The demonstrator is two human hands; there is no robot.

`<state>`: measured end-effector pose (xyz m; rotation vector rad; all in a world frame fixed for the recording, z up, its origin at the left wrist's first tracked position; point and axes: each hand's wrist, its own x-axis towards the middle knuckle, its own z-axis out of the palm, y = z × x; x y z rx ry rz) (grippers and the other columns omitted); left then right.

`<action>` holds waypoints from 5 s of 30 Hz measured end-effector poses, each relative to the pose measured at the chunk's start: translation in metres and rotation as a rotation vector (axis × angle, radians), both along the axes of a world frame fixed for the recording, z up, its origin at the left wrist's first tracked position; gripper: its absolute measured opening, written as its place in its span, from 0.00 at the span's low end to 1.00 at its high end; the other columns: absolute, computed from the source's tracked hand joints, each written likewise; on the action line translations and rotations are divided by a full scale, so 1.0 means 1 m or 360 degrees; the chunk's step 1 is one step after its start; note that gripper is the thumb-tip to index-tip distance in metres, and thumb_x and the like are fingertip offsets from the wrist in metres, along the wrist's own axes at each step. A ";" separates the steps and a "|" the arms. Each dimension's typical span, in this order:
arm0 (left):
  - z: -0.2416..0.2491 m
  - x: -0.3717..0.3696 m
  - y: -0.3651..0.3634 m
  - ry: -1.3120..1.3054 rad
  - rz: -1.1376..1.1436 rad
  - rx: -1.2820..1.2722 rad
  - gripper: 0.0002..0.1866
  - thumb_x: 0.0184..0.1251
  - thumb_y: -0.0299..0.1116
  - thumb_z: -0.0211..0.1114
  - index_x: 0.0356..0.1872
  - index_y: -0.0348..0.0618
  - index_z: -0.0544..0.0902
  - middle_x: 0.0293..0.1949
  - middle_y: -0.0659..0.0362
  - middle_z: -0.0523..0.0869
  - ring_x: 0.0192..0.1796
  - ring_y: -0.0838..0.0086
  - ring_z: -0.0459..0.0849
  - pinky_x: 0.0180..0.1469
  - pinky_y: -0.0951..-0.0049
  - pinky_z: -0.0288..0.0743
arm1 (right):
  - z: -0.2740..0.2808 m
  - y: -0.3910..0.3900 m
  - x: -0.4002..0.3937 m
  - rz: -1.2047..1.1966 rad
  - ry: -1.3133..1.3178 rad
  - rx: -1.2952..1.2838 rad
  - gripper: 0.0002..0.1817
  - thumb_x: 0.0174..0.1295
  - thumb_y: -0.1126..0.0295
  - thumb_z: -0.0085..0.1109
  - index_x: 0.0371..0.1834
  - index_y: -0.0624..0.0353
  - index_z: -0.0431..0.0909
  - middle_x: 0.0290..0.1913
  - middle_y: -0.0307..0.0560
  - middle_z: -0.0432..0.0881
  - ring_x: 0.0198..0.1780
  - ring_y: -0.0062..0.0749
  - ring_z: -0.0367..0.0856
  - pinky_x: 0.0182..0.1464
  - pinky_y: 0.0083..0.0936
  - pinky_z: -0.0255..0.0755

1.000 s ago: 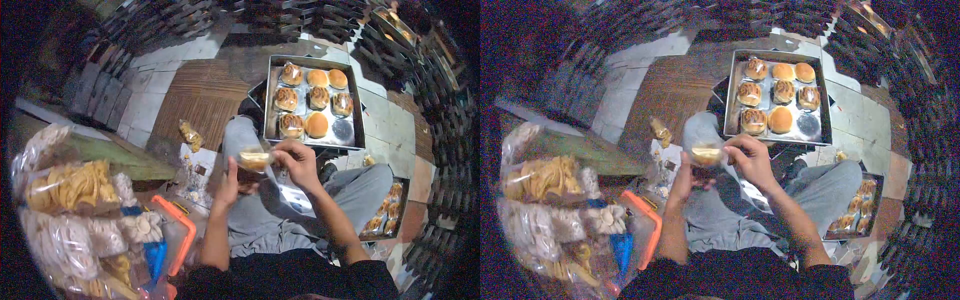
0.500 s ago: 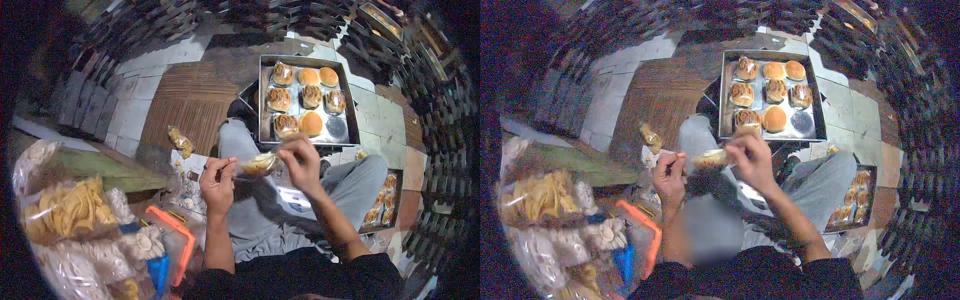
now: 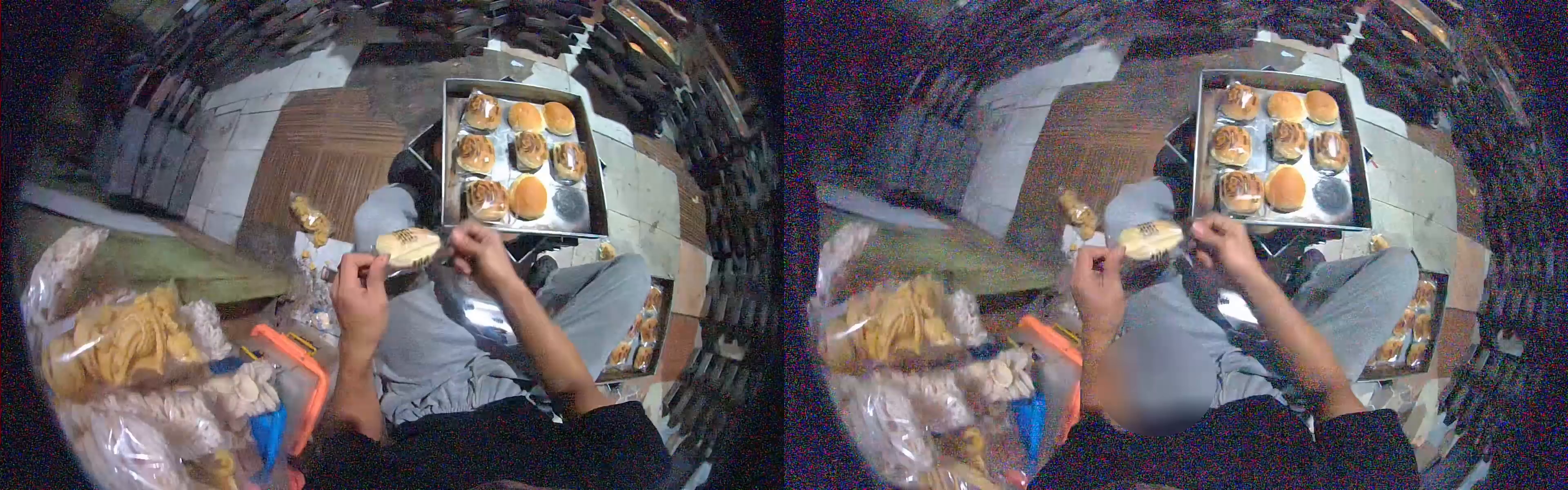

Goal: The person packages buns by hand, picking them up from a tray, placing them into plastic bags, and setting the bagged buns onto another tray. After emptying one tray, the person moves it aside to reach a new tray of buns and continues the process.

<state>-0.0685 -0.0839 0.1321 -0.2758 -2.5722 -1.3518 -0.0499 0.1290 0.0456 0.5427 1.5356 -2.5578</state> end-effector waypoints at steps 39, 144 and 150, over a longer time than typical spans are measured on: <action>-0.136 0.066 0.108 -0.0620 -0.1193 -0.0391 0.14 0.75 0.42 0.63 0.42 0.40 0.86 0.32 0.46 0.88 0.41 0.48 0.87 0.49 0.51 0.77 | -0.043 0.047 0.158 0.0982 -0.0048 0.1679 0.13 0.50 0.77 0.66 0.41 0.62 0.82 0.41 0.61 0.84 0.46 0.59 0.85 0.46 0.51 0.76; -0.012 0.003 0.014 -0.0075 -0.0326 0.0857 0.08 0.68 0.24 0.72 0.37 0.36 0.78 0.33 0.60 0.81 0.34 0.79 0.79 0.31 0.77 0.74 | 0.078 0.028 0.036 -0.0297 0.0633 0.0839 0.07 0.61 0.70 0.72 0.35 0.63 0.89 0.35 0.44 0.89 0.41 0.30 0.86 0.48 0.27 0.77; -0.003 -0.034 0.037 0.0268 -0.0208 0.0037 0.11 0.70 0.30 0.70 0.33 0.37 0.77 0.28 0.57 0.79 0.31 0.74 0.74 0.37 0.69 0.71 | 0.041 0.027 -0.030 -0.0100 0.0350 0.0611 0.10 0.66 0.66 0.70 0.36 0.64 0.85 0.30 0.38 0.84 0.33 0.21 0.81 0.36 0.25 0.75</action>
